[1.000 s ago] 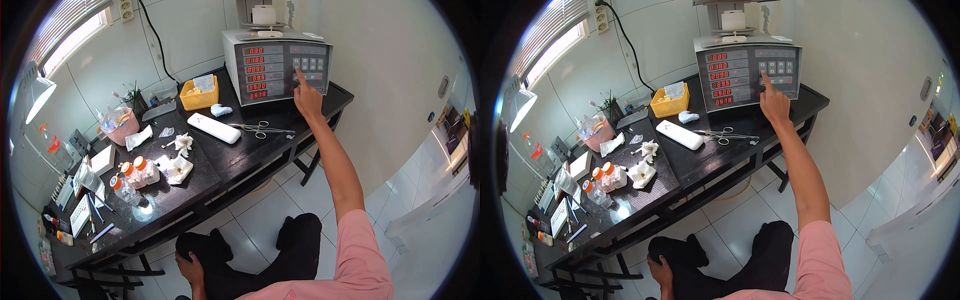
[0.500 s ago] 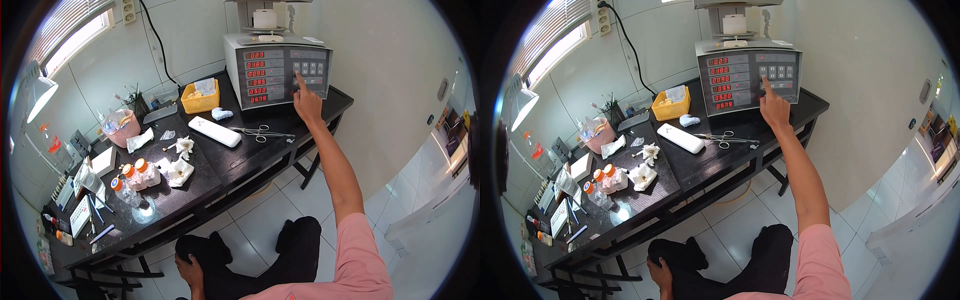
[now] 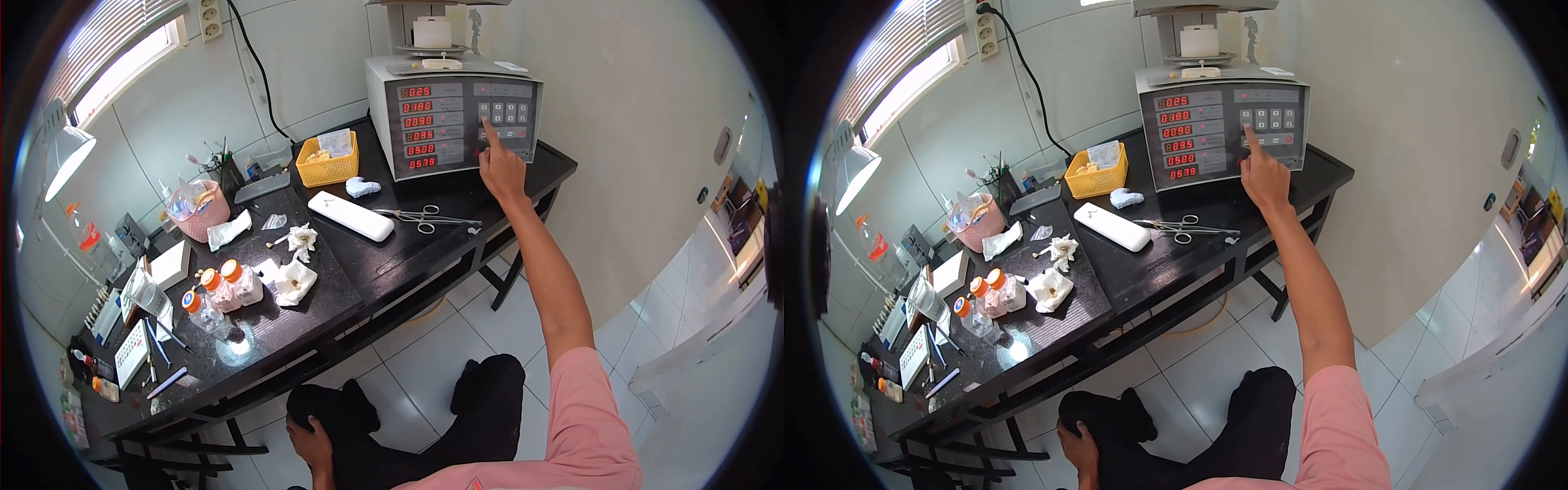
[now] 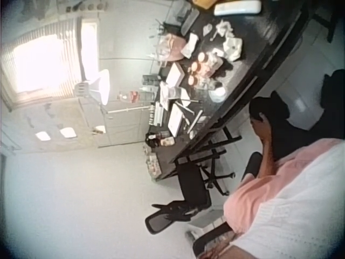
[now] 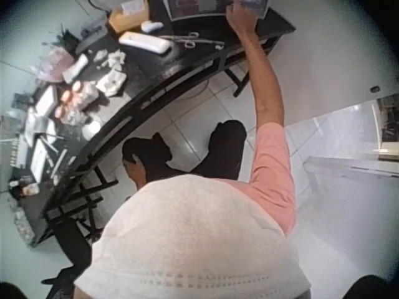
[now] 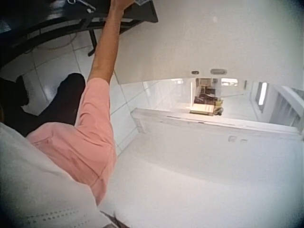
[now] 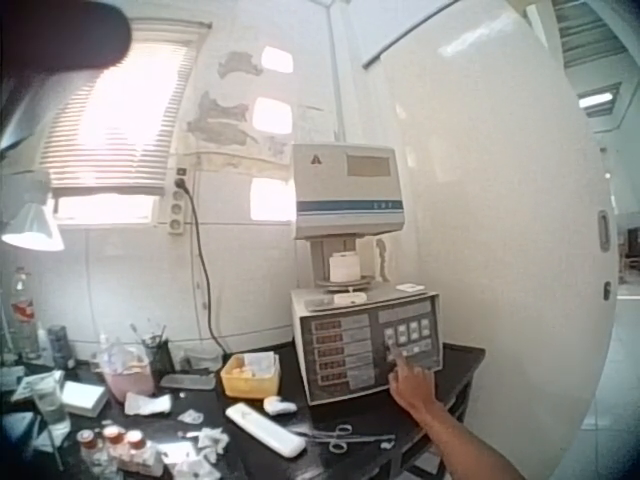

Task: Applying glaze to a dental prosthetic and placing it in a porcelain furnace for firing.

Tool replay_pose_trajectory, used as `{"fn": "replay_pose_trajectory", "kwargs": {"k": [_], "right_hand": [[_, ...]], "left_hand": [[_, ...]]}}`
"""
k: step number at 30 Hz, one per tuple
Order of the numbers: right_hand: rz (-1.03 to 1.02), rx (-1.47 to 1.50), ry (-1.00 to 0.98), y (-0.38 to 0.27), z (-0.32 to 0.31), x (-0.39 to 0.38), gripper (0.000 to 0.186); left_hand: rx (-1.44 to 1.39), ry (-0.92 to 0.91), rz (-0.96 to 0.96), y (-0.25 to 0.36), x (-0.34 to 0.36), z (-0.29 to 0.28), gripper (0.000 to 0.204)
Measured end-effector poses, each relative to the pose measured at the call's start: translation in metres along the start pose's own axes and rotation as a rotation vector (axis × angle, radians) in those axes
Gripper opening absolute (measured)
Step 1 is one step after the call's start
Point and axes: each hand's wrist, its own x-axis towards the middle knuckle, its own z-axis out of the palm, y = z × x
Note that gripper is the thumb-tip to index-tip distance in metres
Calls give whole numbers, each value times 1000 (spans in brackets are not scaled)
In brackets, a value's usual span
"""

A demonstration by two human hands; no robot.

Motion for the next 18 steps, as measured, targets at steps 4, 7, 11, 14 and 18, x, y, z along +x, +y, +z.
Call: {"fn": "replay_pose_trajectory", "kwargs": {"k": [4,7,11,14,18], "right_hand": [[-10,-3,8,2,0,-1,64],[-15,-28,13,-1,4,-2,64],[21,-47,-18,1,5,1,64],[7,-27,22,-4,2,3,64],[-16,-25,13,-2,4,3,63]], "left_hand": [[-11,37,19,-7,-2,6,57],[-17,18,-5,-3,-2,4,56],[-43,59,60,-8,0,3,56],[-32,41,43,-2,3,1,56],[-20,18,31,1,3,-2,58]]}}
